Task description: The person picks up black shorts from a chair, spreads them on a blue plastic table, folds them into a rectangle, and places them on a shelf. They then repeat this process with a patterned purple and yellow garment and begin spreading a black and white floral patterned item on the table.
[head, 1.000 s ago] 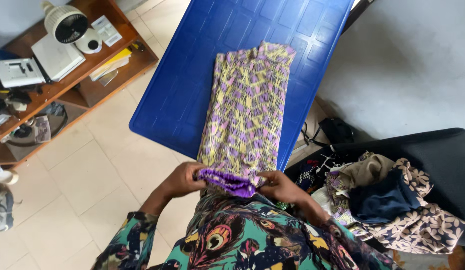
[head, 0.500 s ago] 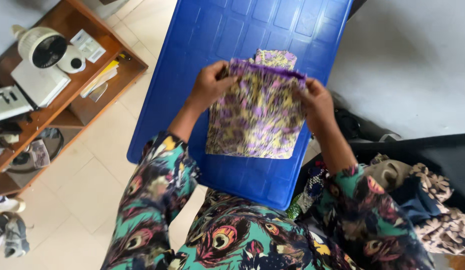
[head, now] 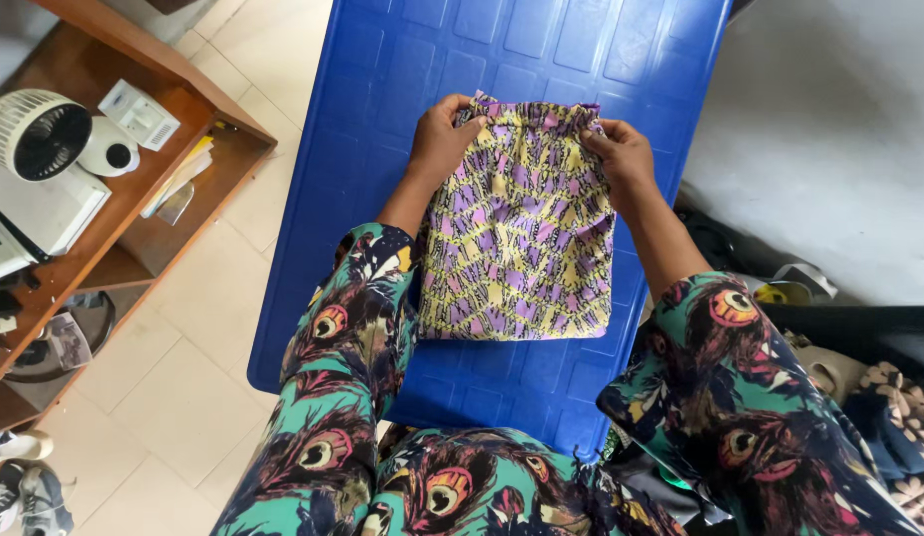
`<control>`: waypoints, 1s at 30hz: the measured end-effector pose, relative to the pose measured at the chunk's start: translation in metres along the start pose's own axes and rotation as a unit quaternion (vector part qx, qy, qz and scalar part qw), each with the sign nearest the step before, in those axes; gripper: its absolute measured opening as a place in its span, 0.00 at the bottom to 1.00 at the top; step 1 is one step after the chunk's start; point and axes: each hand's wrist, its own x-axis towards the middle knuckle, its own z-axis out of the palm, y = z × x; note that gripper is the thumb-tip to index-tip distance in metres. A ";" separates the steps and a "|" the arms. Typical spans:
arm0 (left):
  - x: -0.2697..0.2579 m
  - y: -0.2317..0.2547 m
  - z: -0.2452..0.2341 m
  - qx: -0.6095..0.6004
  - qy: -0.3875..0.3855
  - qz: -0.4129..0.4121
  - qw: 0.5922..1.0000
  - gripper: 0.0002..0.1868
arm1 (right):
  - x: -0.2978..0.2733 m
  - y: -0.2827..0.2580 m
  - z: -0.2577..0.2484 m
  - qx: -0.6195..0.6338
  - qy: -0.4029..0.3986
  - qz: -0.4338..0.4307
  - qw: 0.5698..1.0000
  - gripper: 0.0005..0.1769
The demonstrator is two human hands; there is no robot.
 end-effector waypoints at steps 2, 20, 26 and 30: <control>0.001 -0.003 0.001 0.019 0.009 -0.028 0.999 0.15 | 0.008 0.008 0.003 -0.011 0.013 -0.005 1.000 0.10; -0.164 -0.023 0.033 0.484 -0.050 0.094 0.869 0.45 | -0.096 0.042 0.070 -0.650 -0.134 -0.229 0.712 0.52; -0.164 -0.024 0.035 0.502 -0.044 0.092 0.859 0.45 | -0.058 0.022 0.064 -0.664 -0.121 -0.208 0.708 0.59; -0.163 -0.024 0.036 0.498 -0.046 0.082 0.862 0.45 | -0.036 0.009 0.066 -0.663 -0.096 -0.215 0.711 0.59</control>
